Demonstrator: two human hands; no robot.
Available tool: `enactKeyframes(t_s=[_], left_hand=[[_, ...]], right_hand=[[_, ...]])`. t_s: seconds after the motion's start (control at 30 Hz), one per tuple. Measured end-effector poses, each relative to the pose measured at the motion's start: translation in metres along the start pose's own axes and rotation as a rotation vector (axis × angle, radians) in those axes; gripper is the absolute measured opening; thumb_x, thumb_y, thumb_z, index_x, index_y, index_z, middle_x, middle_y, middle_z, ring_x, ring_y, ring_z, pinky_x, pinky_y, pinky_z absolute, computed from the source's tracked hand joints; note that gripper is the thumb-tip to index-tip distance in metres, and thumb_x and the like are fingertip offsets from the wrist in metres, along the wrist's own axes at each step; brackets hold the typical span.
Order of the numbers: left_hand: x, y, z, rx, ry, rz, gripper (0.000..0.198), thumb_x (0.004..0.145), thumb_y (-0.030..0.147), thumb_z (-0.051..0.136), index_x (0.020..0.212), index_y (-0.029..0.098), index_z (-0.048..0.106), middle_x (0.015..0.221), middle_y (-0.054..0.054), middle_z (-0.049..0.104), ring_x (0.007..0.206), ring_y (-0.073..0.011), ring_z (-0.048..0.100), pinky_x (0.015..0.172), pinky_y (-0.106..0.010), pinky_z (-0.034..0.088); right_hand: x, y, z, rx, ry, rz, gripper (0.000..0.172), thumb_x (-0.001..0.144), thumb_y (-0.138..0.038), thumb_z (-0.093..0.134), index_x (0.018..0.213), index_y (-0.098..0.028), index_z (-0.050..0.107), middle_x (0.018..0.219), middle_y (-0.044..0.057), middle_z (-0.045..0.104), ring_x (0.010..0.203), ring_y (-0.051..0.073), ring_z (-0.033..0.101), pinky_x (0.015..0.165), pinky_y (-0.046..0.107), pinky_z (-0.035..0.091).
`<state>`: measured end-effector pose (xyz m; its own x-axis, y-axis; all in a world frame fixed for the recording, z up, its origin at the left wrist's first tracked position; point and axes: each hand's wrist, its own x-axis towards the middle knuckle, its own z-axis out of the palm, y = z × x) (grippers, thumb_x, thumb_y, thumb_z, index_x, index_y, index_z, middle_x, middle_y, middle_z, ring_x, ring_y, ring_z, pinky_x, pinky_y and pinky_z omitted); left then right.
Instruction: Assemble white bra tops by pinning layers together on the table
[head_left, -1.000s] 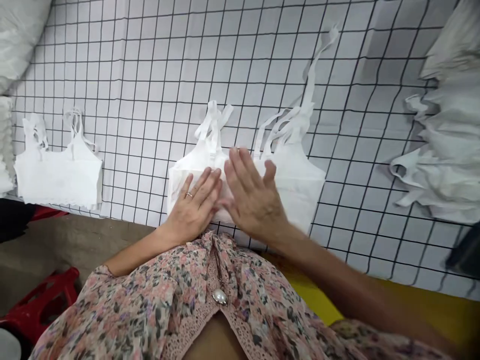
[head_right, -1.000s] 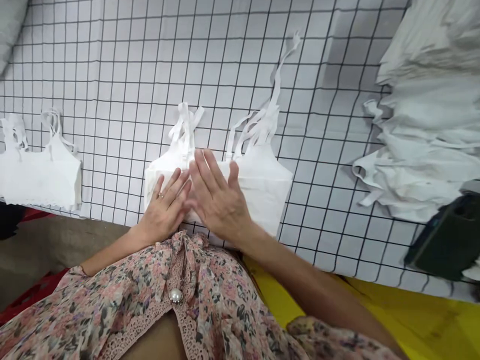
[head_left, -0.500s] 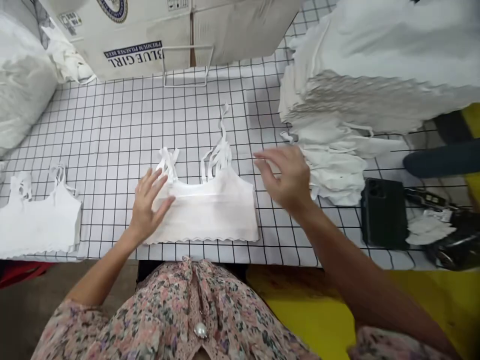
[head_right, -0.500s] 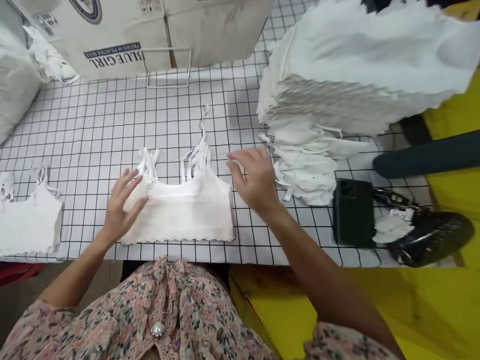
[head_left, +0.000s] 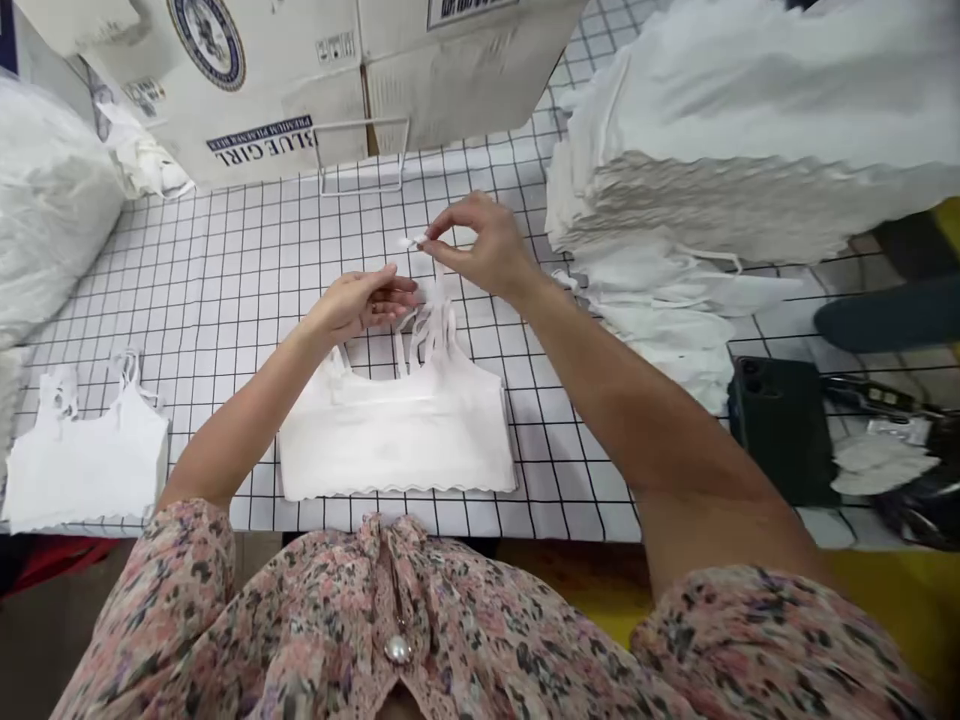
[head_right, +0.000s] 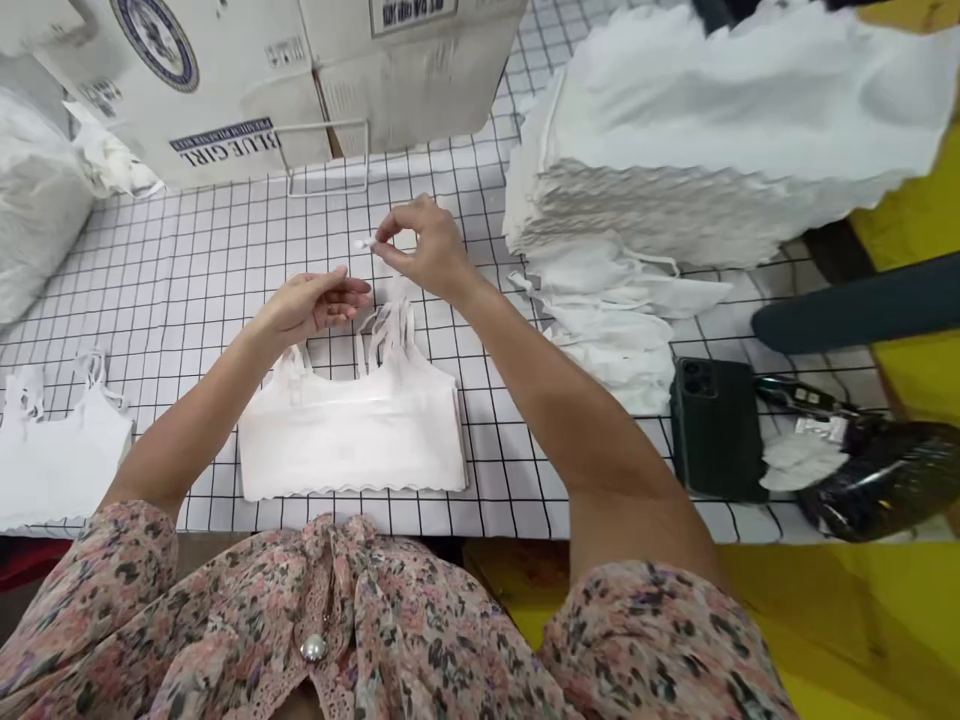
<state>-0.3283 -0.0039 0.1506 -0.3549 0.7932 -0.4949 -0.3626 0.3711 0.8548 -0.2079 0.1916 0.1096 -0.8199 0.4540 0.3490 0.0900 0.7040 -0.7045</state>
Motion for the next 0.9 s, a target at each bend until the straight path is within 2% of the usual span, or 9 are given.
enactKeyframes(t_s=[0.1,0.2,0.4,0.47,0.57,0.7,0.8,0.87,0.9], left_hand=[[-0.011,-0.011,0.013,-0.219,-0.195,-0.177,0.063,0.109,0.068,0.061,0.097,0.009,0.083,0.102,-0.018,0.086,0.092,-0.0215,0.084,0.090,-0.032,0.068],[-0.025,-0.031,0.030,-0.375,-0.324,-0.268,0.073,0.108,0.076,0.053,0.092,0.010,0.080,0.099,-0.019,0.086,0.100,-0.0283,0.086,0.097,-0.040,0.069],[-0.054,-0.056,0.056,-0.554,-0.318,-0.263,0.036,0.110,0.047,0.068,0.097,0.014,0.077,0.086,-0.009,0.083,0.094,-0.0263,0.086,0.115,-0.054,0.063],[-0.058,-0.060,0.059,-0.569,-0.325,-0.266,0.036,0.109,0.046,0.068,0.096,0.014,0.077,0.089,-0.010,0.084,0.096,-0.0258,0.085,0.118,-0.056,0.061],[-0.058,-0.065,0.059,-0.556,-0.359,-0.284,0.044,0.110,0.052,0.064,0.095,0.013,0.079,0.097,-0.012,0.085,0.095,-0.0243,0.083,0.117,-0.058,0.061],[-0.054,-0.071,0.058,-0.426,-0.358,-0.211,0.028,0.093,0.041,0.088,0.087,0.016,0.079,0.091,-0.006,0.082,0.080,-0.0154,0.076,0.106,-0.048,0.065],[-0.058,-0.069,0.061,-0.253,-0.310,-0.098,0.029,0.076,0.039,0.101,0.085,0.017,0.085,0.096,-0.006,0.082,0.084,-0.0132,0.073,0.094,-0.035,0.063],[-0.064,-0.066,0.065,-0.177,-0.250,0.010,0.028,0.073,0.042,0.102,0.084,0.021,0.088,0.106,-0.006,0.083,0.094,-0.0141,0.073,0.096,-0.034,0.059],[-0.068,-0.063,0.068,-0.147,-0.225,0.066,0.026,0.073,0.043,0.102,0.083,0.023,0.088,0.109,-0.006,0.083,0.099,-0.0148,0.073,0.100,-0.036,0.057]], right_hand=[[-0.044,-0.017,-0.017,0.037,0.025,-0.277,0.007,0.101,-0.034,0.075,0.095,-0.030,0.078,0.103,0.006,0.078,0.117,0.032,0.068,0.111,0.060,0.056],[-0.086,-0.033,-0.026,-0.060,0.004,-0.414,0.013,0.102,-0.035,0.073,0.092,-0.031,0.079,0.103,0.005,0.076,0.113,0.030,0.068,0.110,0.061,0.056],[-0.142,-0.035,-0.030,-0.113,0.062,-0.478,0.013,0.102,-0.033,0.074,0.093,-0.033,0.083,0.097,0.004,0.070,0.102,0.026,0.064,0.101,0.055,0.057],[-0.151,-0.036,-0.034,-0.108,0.078,-0.472,0.012,0.102,-0.032,0.074,0.094,-0.034,0.083,0.098,0.004,0.070,0.102,0.025,0.063,0.100,0.053,0.058],[-0.161,-0.043,-0.039,-0.079,0.118,-0.505,0.011,0.101,-0.028,0.077,0.095,-0.035,0.083,0.100,0.003,0.070,0.104,0.024,0.063,0.105,0.052,0.057],[-0.171,-0.052,-0.041,-0.019,0.140,-0.595,0.023,0.101,-0.018,0.073,0.102,-0.039,0.082,0.101,0.001,0.072,0.104,0.021,0.063,0.116,0.053,0.053],[-0.179,-0.054,-0.037,-0.008,0.140,-0.491,0.017,0.103,-0.023,0.072,0.101,-0.037,0.080,0.097,0.001,0.072,0.099,0.021,0.066,0.111,0.052,0.056],[-0.183,-0.057,-0.033,0.091,0.186,-0.273,0.005,0.104,-0.034,0.074,0.103,-0.034,0.079,0.095,0.003,0.072,0.094,0.022,0.068,0.098,0.048,0.061],[-0.184,-0.059,-0.031,0.178,0.196,-0.149,0.010,0.102,-0.041,0.077,0.104,-0.031,0.078,0.094,0.004,0.071,0.091,0.021,0.068,0.091,0.045,0.063]])
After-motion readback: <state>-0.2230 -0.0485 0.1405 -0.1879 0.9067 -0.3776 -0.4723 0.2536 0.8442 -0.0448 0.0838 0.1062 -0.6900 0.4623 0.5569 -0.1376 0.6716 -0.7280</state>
